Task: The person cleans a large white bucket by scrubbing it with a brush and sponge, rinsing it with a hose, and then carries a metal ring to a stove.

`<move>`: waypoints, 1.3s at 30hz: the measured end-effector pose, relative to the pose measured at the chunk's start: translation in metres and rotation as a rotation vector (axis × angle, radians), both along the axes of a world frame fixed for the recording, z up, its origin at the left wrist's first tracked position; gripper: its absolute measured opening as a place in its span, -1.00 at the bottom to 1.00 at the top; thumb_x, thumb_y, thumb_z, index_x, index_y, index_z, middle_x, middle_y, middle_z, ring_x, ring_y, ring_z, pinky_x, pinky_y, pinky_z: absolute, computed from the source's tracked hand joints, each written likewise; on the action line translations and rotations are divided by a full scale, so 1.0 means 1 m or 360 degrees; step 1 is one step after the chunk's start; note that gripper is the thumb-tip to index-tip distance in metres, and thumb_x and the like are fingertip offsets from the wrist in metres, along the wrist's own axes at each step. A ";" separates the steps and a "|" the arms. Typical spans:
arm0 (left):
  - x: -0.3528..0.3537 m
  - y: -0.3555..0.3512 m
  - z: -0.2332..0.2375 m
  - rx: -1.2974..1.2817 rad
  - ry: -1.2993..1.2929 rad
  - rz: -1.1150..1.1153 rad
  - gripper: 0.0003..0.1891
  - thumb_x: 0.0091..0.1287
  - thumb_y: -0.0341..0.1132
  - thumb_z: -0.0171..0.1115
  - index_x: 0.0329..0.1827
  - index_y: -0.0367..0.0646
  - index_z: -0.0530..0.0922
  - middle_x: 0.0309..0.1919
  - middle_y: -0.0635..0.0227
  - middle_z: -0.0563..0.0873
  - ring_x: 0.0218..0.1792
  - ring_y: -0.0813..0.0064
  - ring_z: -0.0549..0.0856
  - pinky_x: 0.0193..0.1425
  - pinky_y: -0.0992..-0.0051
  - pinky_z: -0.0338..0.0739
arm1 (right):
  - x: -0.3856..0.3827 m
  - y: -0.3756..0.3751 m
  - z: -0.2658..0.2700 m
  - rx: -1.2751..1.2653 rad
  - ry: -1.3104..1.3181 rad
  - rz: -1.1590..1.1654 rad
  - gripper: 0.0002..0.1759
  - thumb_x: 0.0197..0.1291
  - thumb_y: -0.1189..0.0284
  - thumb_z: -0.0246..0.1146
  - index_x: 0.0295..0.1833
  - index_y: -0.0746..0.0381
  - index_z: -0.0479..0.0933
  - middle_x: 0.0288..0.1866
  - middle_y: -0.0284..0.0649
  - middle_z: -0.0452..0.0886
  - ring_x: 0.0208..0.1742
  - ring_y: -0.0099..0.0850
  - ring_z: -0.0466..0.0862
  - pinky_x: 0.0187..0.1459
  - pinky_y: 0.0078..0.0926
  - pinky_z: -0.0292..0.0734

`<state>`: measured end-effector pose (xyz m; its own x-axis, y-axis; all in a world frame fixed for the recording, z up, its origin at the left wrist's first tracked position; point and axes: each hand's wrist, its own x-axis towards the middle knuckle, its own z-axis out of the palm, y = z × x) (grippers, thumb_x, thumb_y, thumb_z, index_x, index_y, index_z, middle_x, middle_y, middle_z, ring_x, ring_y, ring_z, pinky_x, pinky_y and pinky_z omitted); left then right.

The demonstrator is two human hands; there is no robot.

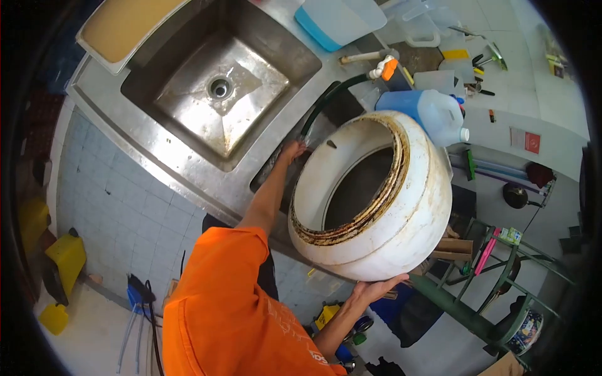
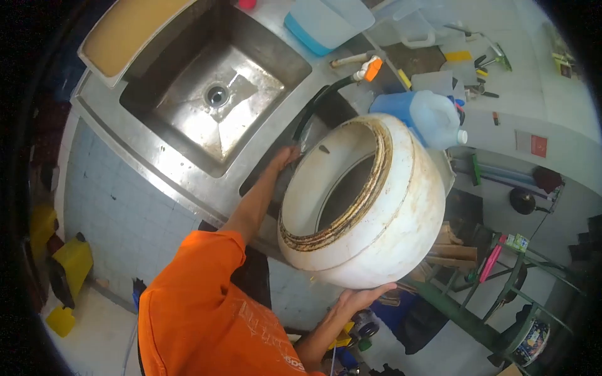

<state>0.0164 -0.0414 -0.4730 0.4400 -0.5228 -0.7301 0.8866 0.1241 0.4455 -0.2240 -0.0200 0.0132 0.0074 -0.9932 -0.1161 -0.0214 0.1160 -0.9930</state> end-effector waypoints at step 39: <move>-0.025 0.093 0.392 -0.0034 -0.0621 -0.0053 -0.40 0.57 0.04 -0.12 0.21 -0.44 0.51 0.06 0.12 0.67 0.05 0.40 0.59 0.25 0.48 0.36 | 0.037 -0.013 -0.023 0.0223 -0.0407 0.0017 -0.53 0.43 0.18 0.10 0.16 0.38 0.53 0.10 -0.19 0.61 0.11 -0.39 0.57 0.21 -0.46 0.39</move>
